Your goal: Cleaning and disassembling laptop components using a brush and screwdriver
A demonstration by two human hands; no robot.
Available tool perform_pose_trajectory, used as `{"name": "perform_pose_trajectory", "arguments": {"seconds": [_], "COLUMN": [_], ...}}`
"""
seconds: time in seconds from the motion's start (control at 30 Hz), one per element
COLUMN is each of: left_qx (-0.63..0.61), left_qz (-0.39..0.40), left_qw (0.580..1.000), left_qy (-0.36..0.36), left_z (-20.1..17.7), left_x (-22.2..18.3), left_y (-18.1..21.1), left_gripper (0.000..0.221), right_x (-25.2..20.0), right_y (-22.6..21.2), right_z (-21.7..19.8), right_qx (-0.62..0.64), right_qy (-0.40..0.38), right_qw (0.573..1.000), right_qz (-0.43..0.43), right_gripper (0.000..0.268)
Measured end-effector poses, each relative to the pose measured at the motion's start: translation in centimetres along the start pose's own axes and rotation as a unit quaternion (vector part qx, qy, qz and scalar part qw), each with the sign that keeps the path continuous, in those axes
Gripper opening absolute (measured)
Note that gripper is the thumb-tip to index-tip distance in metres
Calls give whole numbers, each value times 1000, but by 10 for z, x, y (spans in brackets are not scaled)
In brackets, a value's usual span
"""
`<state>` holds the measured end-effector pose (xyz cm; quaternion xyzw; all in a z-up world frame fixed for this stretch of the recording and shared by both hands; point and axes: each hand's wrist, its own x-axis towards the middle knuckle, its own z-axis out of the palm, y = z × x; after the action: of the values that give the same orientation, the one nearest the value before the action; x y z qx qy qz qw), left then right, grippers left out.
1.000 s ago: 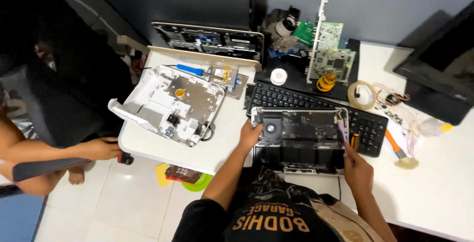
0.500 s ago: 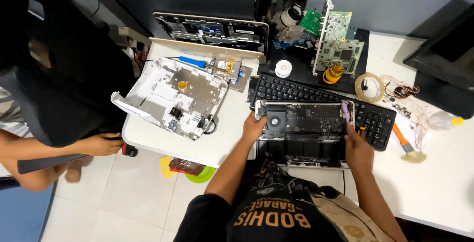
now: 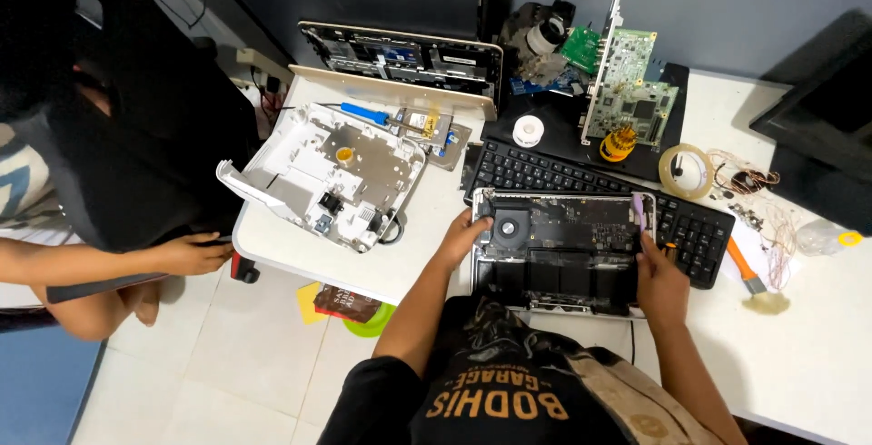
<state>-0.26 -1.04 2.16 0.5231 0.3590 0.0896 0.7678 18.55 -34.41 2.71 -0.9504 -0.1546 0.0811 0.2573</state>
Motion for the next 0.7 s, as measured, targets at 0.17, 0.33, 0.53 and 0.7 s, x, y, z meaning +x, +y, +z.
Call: {"name": "perform_pose_trajectory", "arguments": {"seconds": [0.17, 0.33, 0.53, 0.7], "left_qx": [-100, 35, 153, 178], "left_qz": [-65, -88, -77, -58], "left_qw": [992, 993, 977, 972], "left_qy": [36, 74, 129, 140], "left_z": [-17, -5, 2, 13], "left_x": [24, 33, 47, 35], "left_y": [-29, -25, -23, -14], "left_gripper": [45, 76, 73, 57], "right_x": [-6, -6, -4, -6], "right_y": [-11, -9, -16, -11], "right_z": [-6, -3, -6, -3], "right_qx": [-6, -8, 14, 10], "right_qy": [4, 12, 9, 21], "right_qw": [1000, 1000, 1000, 1000], "right_qz": [-2, -2, 7, -3], "right_gripper": [43, 44, 46, 44]}}
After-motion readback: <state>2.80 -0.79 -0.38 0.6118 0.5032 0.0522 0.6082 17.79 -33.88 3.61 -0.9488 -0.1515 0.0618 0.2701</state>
